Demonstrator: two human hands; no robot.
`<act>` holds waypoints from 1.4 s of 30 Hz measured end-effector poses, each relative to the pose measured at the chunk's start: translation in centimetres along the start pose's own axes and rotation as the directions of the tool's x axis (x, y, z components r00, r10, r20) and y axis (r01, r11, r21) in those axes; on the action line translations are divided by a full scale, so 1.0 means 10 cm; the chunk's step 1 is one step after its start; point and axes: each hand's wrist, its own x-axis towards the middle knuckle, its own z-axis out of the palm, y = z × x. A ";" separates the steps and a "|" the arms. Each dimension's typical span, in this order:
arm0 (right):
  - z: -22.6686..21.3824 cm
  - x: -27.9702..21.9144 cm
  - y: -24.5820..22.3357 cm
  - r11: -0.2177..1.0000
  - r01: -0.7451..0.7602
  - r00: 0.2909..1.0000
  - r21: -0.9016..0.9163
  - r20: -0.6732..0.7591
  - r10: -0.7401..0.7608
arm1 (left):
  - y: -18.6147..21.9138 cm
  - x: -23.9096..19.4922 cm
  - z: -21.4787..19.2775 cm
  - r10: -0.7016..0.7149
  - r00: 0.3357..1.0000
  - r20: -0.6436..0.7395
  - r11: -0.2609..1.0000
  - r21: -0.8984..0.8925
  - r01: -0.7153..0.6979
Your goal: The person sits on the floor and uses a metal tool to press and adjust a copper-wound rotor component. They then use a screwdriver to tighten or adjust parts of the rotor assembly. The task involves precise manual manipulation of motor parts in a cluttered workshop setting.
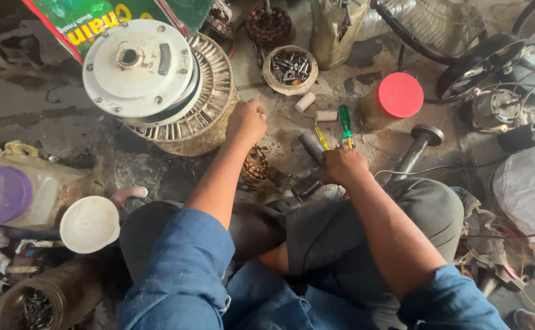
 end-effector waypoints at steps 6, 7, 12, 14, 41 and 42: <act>-0.11 -0.10 -0.13 0.997 0.071 0.963 0.007 -0.261 -0.067 | -0.06 -0.15 -0.10 0.035 0.999 0.023 0.996 0.081 -0.036; -0.11 -0.08 -0.15 0.995 0.104 0.923 0.010 -0.374 -0.093 | -0.06 -0.26 -0.16 0.026 0.998 0.056 0.996 0.081 -0.030; 0.07 0.22 -0.39 0.830 0.487 0.795 0.272 -0.531 -0.293 | -0.17 -1.07 -0.43 0.158 0.932 -0.325 0.983 -0.033 -0.178; 0.21 0.41 -0.56 0.794 0.524 0.807 0.307 -0.478 -0.347 | -0.22 -1.31 -0.44 0.037 0.933 -0.359 0.990 -0.112 -0.083; 0.33 0.68 -1.10 0.657 0.443 0.895 0.610 -0.259 -0.363 | -0.49 -1.21 -0.02 -0.206 0.952 -0.224 0.944 -0.302 0.133; 0.34 0.69 -1.09 0.630 0.499 0.866 0.595 -0.314 -0.389 | -0.48 -1.20 -0.03 -0.209 0.953 -0.218 0.943 -0.304 0.137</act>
